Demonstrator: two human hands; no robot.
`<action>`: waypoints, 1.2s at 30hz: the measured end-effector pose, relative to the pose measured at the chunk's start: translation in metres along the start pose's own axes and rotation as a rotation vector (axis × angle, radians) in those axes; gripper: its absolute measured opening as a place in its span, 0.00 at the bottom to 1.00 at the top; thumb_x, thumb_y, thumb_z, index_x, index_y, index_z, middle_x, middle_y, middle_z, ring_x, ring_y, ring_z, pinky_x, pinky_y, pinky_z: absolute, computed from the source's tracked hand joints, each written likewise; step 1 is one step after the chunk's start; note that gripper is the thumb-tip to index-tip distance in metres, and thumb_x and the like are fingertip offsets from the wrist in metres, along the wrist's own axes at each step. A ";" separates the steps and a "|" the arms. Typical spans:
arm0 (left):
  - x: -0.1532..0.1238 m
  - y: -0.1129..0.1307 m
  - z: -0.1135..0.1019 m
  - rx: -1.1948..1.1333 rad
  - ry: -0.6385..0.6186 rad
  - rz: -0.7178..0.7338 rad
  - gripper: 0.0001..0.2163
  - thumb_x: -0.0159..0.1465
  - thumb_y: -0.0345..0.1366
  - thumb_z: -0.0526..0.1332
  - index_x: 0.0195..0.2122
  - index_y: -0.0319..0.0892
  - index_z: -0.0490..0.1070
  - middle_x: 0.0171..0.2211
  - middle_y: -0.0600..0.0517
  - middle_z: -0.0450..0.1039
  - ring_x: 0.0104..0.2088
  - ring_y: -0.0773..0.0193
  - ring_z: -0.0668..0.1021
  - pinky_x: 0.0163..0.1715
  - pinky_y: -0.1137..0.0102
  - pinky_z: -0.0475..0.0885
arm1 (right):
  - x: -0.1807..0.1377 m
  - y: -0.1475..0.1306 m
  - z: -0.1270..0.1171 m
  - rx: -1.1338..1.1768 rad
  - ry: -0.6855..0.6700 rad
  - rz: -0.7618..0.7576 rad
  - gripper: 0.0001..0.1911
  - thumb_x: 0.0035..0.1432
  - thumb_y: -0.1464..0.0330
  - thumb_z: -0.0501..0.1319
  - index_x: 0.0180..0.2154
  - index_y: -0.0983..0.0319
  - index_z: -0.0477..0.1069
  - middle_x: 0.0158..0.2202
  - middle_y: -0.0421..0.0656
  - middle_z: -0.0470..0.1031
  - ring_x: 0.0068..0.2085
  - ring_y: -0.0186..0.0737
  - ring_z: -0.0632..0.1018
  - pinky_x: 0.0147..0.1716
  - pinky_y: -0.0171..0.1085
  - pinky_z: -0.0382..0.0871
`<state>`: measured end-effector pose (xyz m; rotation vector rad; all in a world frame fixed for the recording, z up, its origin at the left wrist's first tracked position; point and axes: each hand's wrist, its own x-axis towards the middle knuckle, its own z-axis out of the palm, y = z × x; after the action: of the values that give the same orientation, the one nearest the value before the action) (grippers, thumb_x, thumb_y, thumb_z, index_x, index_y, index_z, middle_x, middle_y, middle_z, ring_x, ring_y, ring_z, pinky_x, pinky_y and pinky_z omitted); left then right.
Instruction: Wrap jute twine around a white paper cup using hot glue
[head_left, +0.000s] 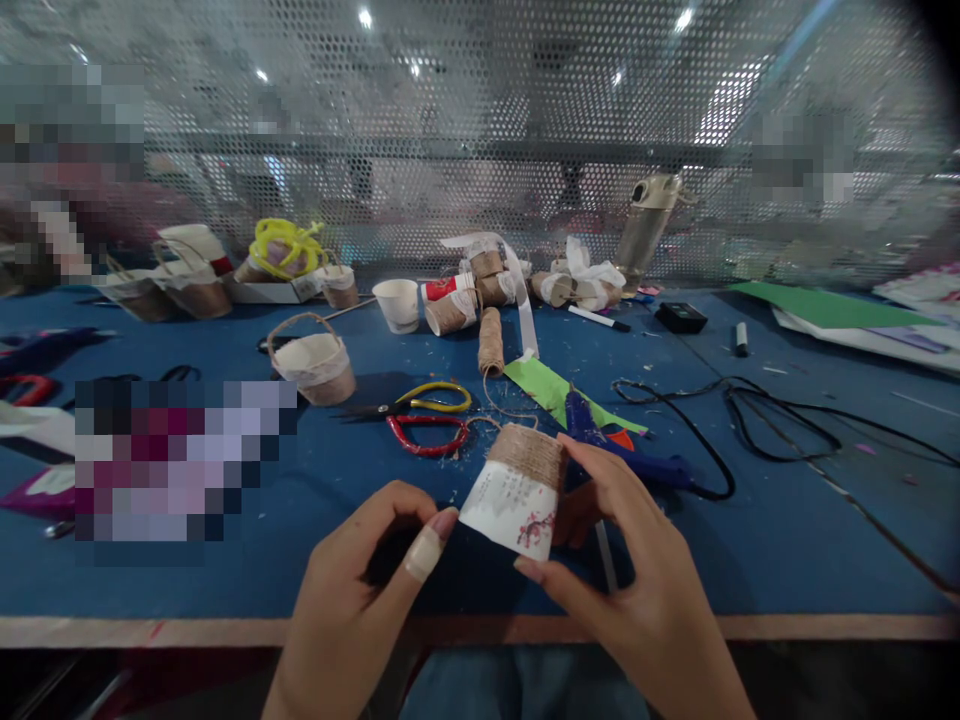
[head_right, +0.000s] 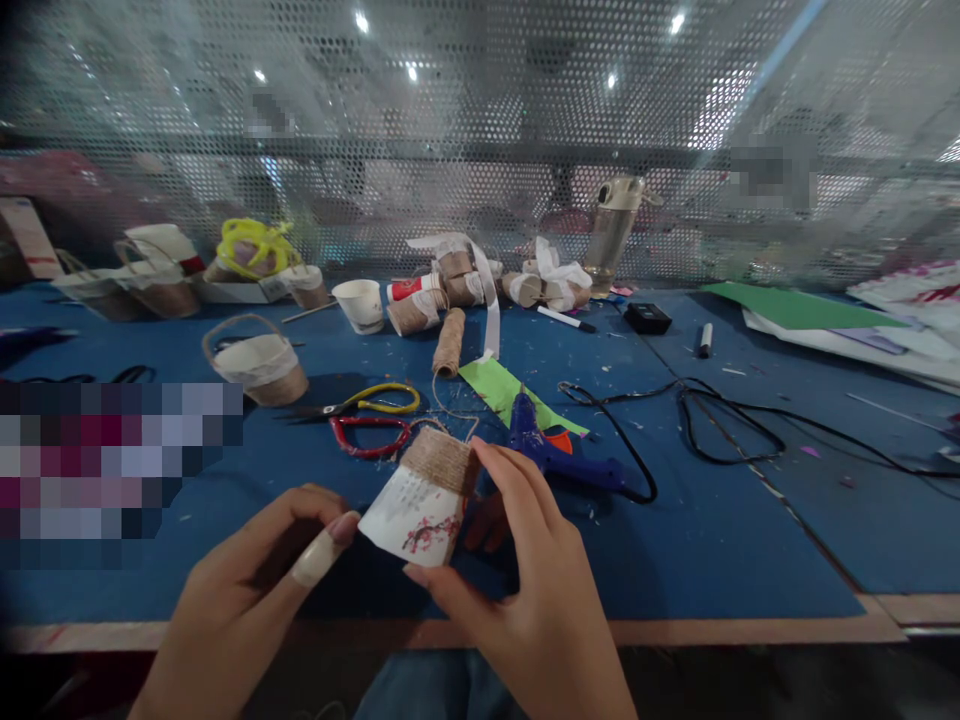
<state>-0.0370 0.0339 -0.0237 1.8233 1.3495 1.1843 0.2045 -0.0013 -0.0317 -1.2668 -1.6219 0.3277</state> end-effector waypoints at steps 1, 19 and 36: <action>0.000 0.000 0.000 -0.009 0.005 -0.005 0.07 0.72 0.41 0.68 0.36 0.49 0.78 0.33 0.57 0.81 0.32 0.64 0.83 0.34 0.77 0.77 | 0.000 0.000 0.000 -0.004 -0.001 -0.002 0.36 0.68 0.59 0.74 0.72 0.50 0.66 0.59 0.48 0.81 0.35 0.37 0.85 0.37 0.37 0.88; -0.001 0.009 0.005 0.001 0.055 -0.035 0.03 0.74 0.40 0.64 0.44 0.51 0.78 0.27 0.61 0.78 0.27 0.67 0.80 0.31 0.78 0.76 | -0.001 0.002 0.001 0.005 -0.025 0.006 0.35 0.68 0.57 0.74 0.71 0.53 0.68 0.59 0.50 0.82 0.35 0.39 0.86 0.37 0.39 0.88; -0.002 0.013 0.007 -0.026 0.054 -0.096 0.05 0.71 0.45 0.69 0.43 0.54 0.82 0.33 0.61 0.87 0.33 0.68 0.85 0.35 0.79 0.74 | -0.001 0.000 0.000 -0.029 -0.065 -0.039 0.36 0.69 0.58 0.73 0.72 0.51 0.64 0.59 0.47 0.80 0.36 0.35 0.85 0.39 0.34 0.87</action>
<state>-0.0249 0.0278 -0.0165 1.7003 1.4284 1.2033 0.2045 -0.0024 -0.0318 -1.2565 -1.7097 0.3248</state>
